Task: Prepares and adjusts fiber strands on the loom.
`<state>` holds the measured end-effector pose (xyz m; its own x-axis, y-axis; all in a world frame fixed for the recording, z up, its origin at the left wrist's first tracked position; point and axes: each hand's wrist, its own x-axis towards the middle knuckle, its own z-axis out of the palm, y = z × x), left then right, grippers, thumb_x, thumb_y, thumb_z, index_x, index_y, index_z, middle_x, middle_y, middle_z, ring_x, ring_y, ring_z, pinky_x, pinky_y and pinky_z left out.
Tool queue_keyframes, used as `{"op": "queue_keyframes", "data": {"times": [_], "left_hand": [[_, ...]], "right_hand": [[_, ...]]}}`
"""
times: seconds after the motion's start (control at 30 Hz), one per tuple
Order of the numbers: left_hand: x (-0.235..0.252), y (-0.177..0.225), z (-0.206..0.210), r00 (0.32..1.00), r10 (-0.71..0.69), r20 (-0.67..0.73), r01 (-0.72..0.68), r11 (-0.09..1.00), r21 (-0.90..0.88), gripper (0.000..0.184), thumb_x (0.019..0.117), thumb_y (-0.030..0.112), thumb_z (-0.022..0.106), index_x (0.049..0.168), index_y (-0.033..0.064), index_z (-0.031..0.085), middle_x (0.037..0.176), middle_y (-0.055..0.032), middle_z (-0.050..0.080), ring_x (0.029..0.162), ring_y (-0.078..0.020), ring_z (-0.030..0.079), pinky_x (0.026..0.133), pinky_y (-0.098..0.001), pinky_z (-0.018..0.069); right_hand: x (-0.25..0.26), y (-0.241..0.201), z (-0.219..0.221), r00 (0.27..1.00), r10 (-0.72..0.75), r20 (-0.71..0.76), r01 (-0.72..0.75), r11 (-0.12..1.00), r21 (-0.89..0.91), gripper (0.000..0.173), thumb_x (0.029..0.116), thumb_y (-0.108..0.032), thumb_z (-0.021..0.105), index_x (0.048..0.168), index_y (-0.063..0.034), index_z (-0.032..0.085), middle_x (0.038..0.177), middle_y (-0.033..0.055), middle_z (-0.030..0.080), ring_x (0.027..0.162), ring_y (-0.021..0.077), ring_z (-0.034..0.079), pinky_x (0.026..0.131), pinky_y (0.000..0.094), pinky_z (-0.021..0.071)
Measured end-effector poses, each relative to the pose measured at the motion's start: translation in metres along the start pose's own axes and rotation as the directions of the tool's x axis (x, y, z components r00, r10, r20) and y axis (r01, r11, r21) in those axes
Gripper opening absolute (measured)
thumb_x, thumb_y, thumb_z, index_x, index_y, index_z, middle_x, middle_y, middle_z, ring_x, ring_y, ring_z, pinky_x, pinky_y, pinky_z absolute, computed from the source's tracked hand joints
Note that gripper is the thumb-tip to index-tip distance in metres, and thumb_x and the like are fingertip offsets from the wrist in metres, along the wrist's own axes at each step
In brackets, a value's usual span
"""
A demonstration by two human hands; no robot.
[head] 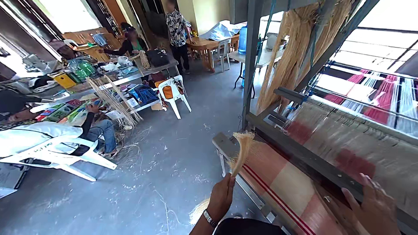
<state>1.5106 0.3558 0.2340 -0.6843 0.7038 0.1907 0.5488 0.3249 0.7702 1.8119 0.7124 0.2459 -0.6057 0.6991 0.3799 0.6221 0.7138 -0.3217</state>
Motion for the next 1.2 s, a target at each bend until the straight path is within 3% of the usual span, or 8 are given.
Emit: {"op": "queue_keyframes", "data": {"times": [0.47,0.6,0.7,0.8,0.87,0.93,1.1,1.2], "left_hand": [[0.010,-0.009,0.039,0.937,-0.306,-0.168,0.230,0.903,-0.362,0.043,0.1114,0.031,0.030,0.113,-0.0017,0.058,0.071,-0.0002,0.049,0.057,-0.0086,0.048,0.056,-0.0277,0.0466],[0.049,0.025,0.058,0.972,-0.217,-0.086,0.186,0.943,-0.275,0.047,0.1117,0.027,0.031,0.125,-0.0087,0.058,0.086,-0.0131,0.062,0.075,-0.0193,0.061,0.074,-0.0380,0.0535],[0.055,0.082,0.082,0.994,-0.076,0.078,0.094,0.959,-0.266,0.043,0.1116,0.023,0.036,0.130,-0.0098,0.057,0.103,-0.0228,0.069,0.096,-0.0285,0.069,0.092,-0.0461,0.0550],[0.049,0.113,0.119,0.947,0.091,0.307,-0.012,0.968,-0.251,0.044,0.1122,0.028,0.035,0.127,-0.0059,0.058,0.096,-0.0227,0.069,0.092,-0.0336,0.070,0.087,-0.0528,0.0560],[0.041,0.116,0.138,0.868,0.202,0.453,-0.109,0.969,-0.222,0.045,0.1127,0.029,0.033,0.129,-0.0054,0.059,0.096,-0.0251,0.070,0.093,-0.0391,0.071,0.087,-0.0583,0.0552],[0.032,0.108,0.151,0.794,0.248,0.555,-0.165,0.967,-0.196,0.047,0.1127,0.032,0.034,0.129,-0.0036,0.061,0.103,-0.0248,0.071,0.098,-0.0395,0.071,0.090,-0.0593,0.0542],[0.054,0.069,0.135,0.591,0.220,0.776,-0.076,0.973,-0.219,0.048,0.1084,0.040,0.047,0.125,-0.0019,0.063,0.102,-0.0203,0.070,0.095,-0.0303,0.070,0.091,-0.0513,0.0553],[0.110,0.039,0.129,0.791,0.145,0.594,-0.109,0.989,-0.096,0.041,0.1088,0.030,0.047,0.125,-0.0035,0.065,0.123,-0.0212,0.067,0.117,-0.0304,0.065,0.106,-0.0471,0.0494]], "right_hand": [[-0.007,0.092,0.045,0.980,0.138,-0.145,-0.170,0.957,-0.237,0.066,0.1095,-0.050,0.025,0.159,-0.0087,0.037,0.162,0.0164,0.040,0.151,0.0440,0.032,0.116,0.0769,0.0127],[0.027,0.098,0.036,0.980,0.177,-0.091,-0.188,0.974,-0.128,0.070,0.1081,-0.045,0.031,0.160,0.0020,0.028,0.165,0.0299,0.026,0.153,0.0526,0.020,0.116,0.0788,0.0067],[0.028,0.030,0.025,0.997,-0.010,-0.080,0.027,0.975,0.220,0.073,0.1065,-0.040,0.048,0.154,0.0127,0.032,0.157,0.0393,0.031,0.147,0.0543,0.032,0.121,0.0633,0.0276],[-0.001,-0.057,0.031,0.941,-0.135,0.311,-0.160,0.632,0.758,0.077,0.1036,-0.057,0.045,0.152,0.0027,0.041,0.150,0.0149,0.054,0.138,0.0227,0.053,0.113,0.0406,0.0460],[-0.016,-0.096,0.043,0.848,-0.170,0.502,-0.471,0.190,0.861,0.085,0.0919,-0.071,0.058,0.144,-0.0039,0.052,0.138,0.0103,0.064,0.126,0.0217,0.062,0.104,0.0386,0.0533],[-0.024,-0.121,0.036,0.795,-0.070,0.602,-0.606,-0.122,0.786,0.050,0.1041,-0.049,0.053,0.116,-0.0031,0.068,0.117,0.0123,0.074,0.111,0.0240,0.071,0.094,0.0385,0.0589],[-0.039,-0.094,0.020,0.744,0.171,0.646,-0.561,-0.367,0.742,0.055,0.1136,-0.038,0.027,0.068,-0.0171,0.050,0.060,-0.0020,0.055,0.066,0.0163,0.065,0.090,0.0461,0.0601],[-0.061,-0.063,0.016,0.723,0.249,0.645,-0.521,-0.416,0.745,0.056,0.1131,-0.043,0.024,0.067,-0.0203,0.048,0.053,-0.0076,0.043,0.052,0.0093,0.051,0.069,0.0330,0.0568]]}}
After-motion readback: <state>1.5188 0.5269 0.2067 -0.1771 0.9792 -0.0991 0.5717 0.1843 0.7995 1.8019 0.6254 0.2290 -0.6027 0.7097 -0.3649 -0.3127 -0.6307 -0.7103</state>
